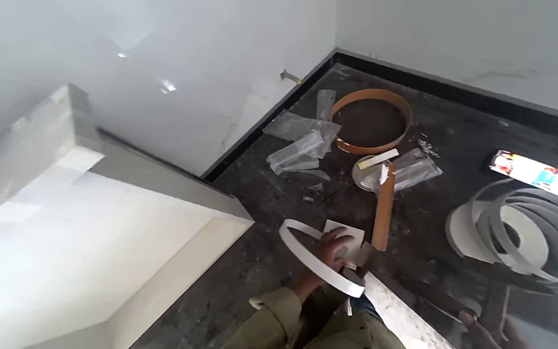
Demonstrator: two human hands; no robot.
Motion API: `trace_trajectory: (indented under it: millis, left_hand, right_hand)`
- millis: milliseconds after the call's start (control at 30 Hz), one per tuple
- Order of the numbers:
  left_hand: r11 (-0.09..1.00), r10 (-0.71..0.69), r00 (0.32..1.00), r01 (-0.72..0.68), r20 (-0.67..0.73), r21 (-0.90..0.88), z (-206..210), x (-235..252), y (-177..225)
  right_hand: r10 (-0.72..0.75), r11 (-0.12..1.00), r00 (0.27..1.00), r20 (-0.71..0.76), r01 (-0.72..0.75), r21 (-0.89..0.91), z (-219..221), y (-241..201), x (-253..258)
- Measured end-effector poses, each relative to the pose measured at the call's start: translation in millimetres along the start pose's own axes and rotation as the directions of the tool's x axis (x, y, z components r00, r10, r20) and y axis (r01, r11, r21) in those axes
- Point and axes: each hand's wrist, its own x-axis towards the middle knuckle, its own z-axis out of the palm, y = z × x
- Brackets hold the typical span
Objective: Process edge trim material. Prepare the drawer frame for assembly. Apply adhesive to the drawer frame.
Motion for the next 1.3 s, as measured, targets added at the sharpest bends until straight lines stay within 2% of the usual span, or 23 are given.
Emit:
trace_trajectory:
  millis: [100,267,433,533,567,600,667,700,767,867,967,1033,1100,1200,1267,1300]
  left_hand:
    - [0.995,-0.058,0.998,0.057,0.016,0.078,-1,-7,6]
    - [0.968,-0.187,0.982,0.183,0.011,0.17,-6,0,24]
    - [0.924,-0.173,0.985,0.164,-0.005,0.346,-9,4,28]
    - [0.893,-0.039,0.988,0.101,-0.149,0.438,-13,-9,26]
    - [0.898,0.014,0.975,0.084,-0.221,0.431,-15,-15,24]
    - [0.92,-0.013,0.965,0.115,-0.264,0.376,-19,-22,27]
    - [0.939,-0.241,0.938,0.29,-0.248,0.184,-29,-39,40]
    - [0.934,-0.312,0.918,0.344,-0.245,0.098,-33,-47,41]
    - [0.931,-0.338,0.906,0.361,-0.255,0.05,-36,-67,38]
    - [0.954,-0.265,0.936,0.289,-0.231,0.076,-33,-94,35]
    - [0.967,-0.226,0.967,0.237,-0.119,0.091,-22,-109,50]
    - [0.978,-0.114,0.992,0.122,-0.058,0.168,-7,-110,66]
    - [0.961,0.061,0.998,-0.054,-0.015,0.272,13,-112,85]
    - [0.914,0.229,0.96,-0.268,0.16,0.305,36,-113,128]
    - [0.868,0.331,0.901,-0.407,0.279,0.284,51,-114,156]
    - [0.852,0.343,0.87,-0.448,0.355,0.273,56,-116,174]
  right_hand:
    - [0.043,0.993,0.983,-0.18,-0.022,0.119,-33,17,-5]
    - [-0.032,0.988,0.935,-0.353,0.083,0.131,-63,42,-5]
    - [-0.056,0.995,0.934,-0.354,0.083,0.062,-47,54,7]
    - [-0.041,0.999,0.948,-0.315,0.032,-0.035,-32,47,10]
    - [-0.054,0.998,0.951,-0.303,0.04,-0.052,-29,44,10]
    - [-0.065,0.996,0.953,-0.295,0.047,-0.069,-29,41,10]
    - [-0.076,0.987,0.953,-0.295,0.031,-0.157,-38,38,11]
    - [-0.076,0.981,0.952,-0.298,0.017,-0.194,-46,39,12]
    - [-0.062,0.98,0.954,-0.294,0.002,-0.201,-64,39,16]
    - [0.005,0.989,0.966,-0.258,-0.043,-0.144,-88,34,25]
    - [0.075,0.972,0.966,-0.246,-0.126,-0.196,-106,31,36]
    - [0.039,0.899,0.963,-0.266,-0.15,-0.411,-112,26,42]
    - [-0.013,0.695,0.959,-0.285,-0.196,-0.692,-113,14,42]
    - [-0.026,0.482,0.963,-0.269,-0.223,-0.847,-107,-1,37]
    - [-0.022,0.455,0.969,-0.244,-0.208,-0.866,-105,-7,27]
    - [-0.035,0.504,0.975,-0.219,-0.172,-0.847,-106,-9,18]
